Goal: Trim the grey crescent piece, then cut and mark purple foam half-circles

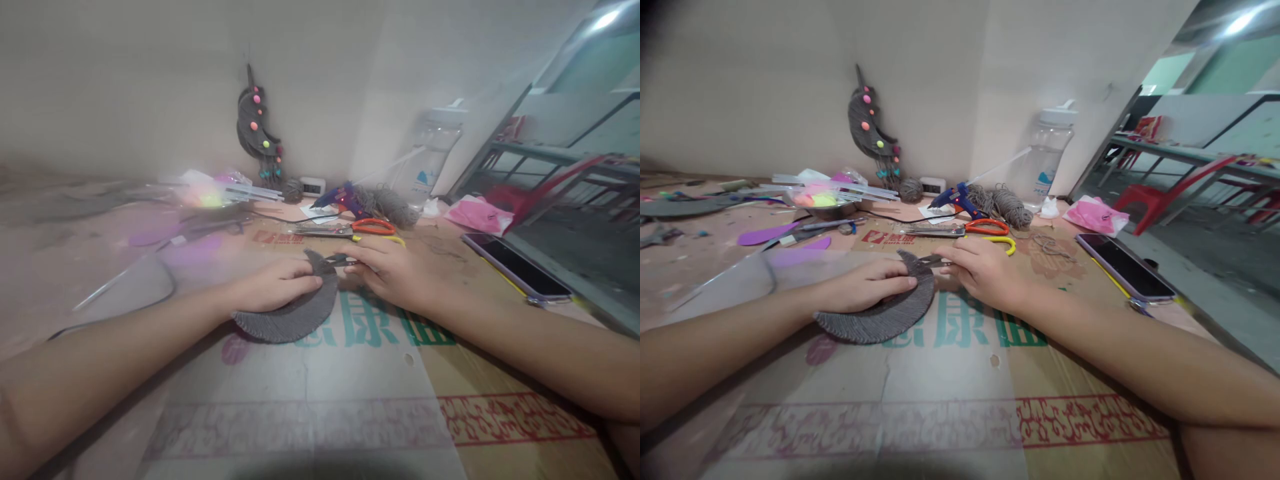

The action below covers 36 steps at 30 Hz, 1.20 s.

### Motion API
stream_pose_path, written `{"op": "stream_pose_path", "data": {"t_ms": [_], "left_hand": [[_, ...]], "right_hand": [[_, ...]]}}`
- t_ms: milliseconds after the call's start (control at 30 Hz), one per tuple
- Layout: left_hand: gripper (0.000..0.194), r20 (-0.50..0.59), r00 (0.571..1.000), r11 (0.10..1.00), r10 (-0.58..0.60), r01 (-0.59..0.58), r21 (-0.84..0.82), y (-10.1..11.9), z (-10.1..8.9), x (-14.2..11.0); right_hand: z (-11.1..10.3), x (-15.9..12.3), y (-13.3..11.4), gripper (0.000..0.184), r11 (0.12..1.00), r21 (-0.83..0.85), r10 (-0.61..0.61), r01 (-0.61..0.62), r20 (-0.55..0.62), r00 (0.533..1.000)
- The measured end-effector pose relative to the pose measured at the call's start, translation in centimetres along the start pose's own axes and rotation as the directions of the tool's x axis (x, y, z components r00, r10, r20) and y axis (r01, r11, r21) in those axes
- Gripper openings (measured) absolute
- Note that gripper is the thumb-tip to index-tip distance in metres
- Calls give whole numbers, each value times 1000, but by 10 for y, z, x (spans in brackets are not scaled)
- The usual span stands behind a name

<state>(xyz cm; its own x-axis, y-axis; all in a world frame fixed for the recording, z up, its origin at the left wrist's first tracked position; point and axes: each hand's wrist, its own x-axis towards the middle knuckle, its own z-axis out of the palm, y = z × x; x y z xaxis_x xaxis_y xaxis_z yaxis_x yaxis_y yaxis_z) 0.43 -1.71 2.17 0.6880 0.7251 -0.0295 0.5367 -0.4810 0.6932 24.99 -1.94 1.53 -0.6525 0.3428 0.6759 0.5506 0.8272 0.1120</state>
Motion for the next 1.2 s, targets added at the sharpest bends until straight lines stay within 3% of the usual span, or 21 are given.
{"op": "stream_pose_path", "data": {"t_ms": [567, 1200], "left_hand": [[41, -2, 1000, 993, 26, -25, 113, 1, -1, 0], [39, 5, 998, 993, 60, -61, 96, 2, -1, -1]], "right_hand": [[1, 3, -2, 23, 999, -39, -10, 11, 31, 999], [1, 1, -1, 23, 999, -53, 8, -6, 40, 999]]}}
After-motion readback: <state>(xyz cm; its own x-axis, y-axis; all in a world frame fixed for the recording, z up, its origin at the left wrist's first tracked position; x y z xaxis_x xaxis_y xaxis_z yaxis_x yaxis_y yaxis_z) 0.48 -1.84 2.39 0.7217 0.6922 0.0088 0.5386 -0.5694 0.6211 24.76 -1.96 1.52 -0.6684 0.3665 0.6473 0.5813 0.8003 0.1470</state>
